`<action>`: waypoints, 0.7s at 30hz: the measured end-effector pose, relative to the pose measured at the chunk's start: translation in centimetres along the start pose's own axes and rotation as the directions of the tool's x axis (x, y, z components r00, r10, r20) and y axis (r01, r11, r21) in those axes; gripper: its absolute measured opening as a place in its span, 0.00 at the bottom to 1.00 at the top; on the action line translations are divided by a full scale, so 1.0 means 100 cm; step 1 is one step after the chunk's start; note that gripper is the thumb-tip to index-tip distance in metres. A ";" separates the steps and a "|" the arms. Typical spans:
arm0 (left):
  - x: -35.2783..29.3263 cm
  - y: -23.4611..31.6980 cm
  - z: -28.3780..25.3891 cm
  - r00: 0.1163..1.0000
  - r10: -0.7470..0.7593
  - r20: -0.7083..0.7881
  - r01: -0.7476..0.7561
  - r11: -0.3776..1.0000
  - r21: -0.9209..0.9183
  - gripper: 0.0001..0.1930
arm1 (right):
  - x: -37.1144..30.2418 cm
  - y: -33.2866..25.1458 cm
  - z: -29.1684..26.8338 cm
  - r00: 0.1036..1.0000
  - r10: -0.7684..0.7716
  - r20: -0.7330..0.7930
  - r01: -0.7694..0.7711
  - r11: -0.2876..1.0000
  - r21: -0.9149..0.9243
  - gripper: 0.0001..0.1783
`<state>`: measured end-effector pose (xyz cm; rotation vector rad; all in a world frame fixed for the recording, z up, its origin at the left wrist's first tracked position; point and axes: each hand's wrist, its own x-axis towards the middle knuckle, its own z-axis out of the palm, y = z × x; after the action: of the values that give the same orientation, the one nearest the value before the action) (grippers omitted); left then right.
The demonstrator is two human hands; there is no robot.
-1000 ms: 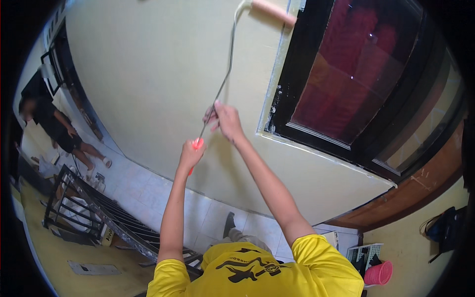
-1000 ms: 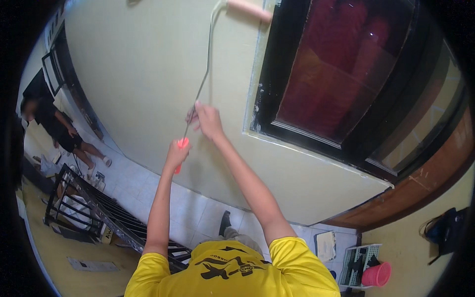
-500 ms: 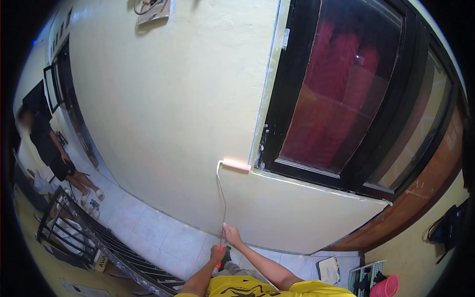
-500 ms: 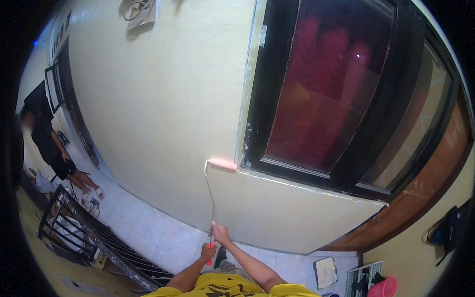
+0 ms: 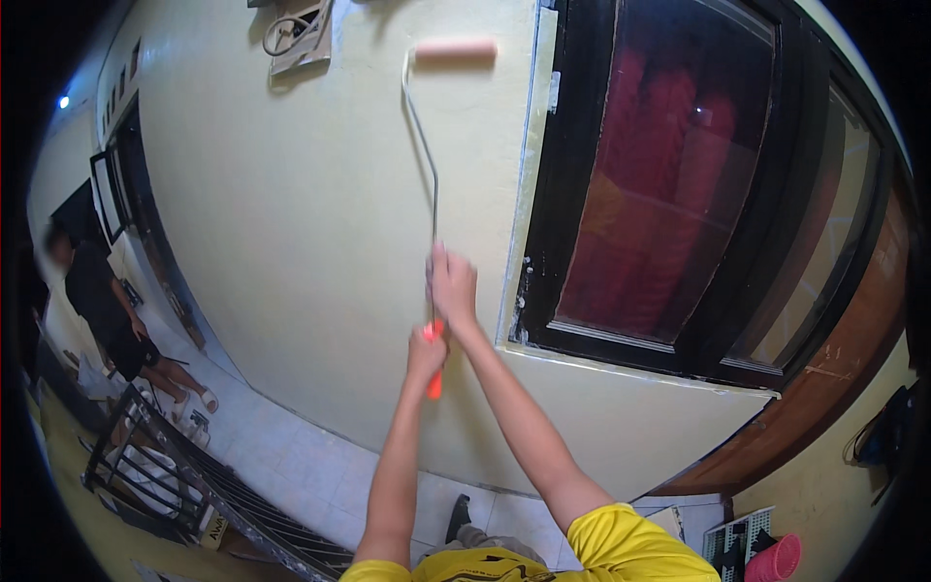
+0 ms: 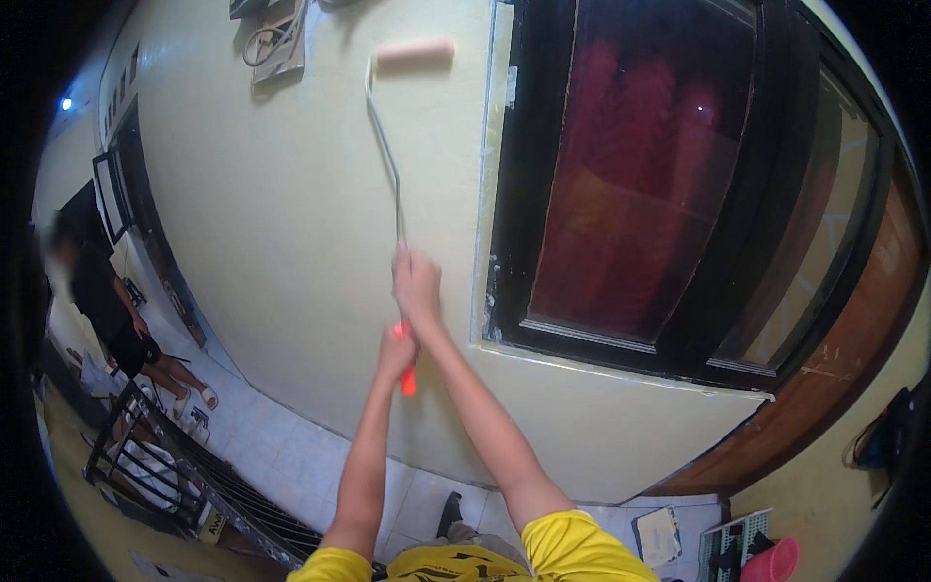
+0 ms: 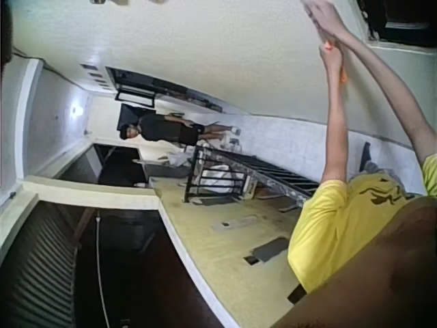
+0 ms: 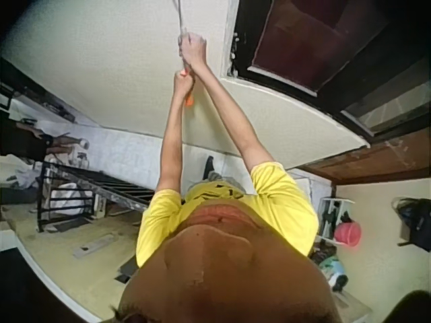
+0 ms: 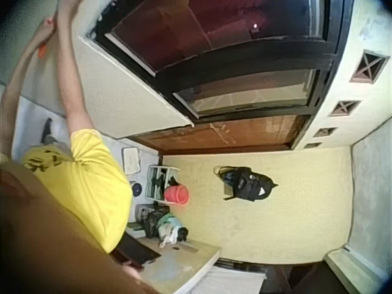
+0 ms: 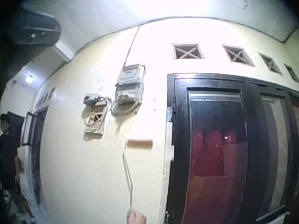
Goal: The person paints a wall using a paint roller.
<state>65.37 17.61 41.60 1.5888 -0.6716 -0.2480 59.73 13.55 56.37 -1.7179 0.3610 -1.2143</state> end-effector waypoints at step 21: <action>0.023 0.133 -0.062 0.975 0.112 0.191 -0.114 0.993 -0.003 0.13 | 0.055 -0.092 -0.003 0.989 -0.131 0.063 0.112 0.964 0.241 0.28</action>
<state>66.87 21.58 55.81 1.5406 -0.9098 -0.3160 59.53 14.11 67.09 -1.5921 0.0595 -1.2209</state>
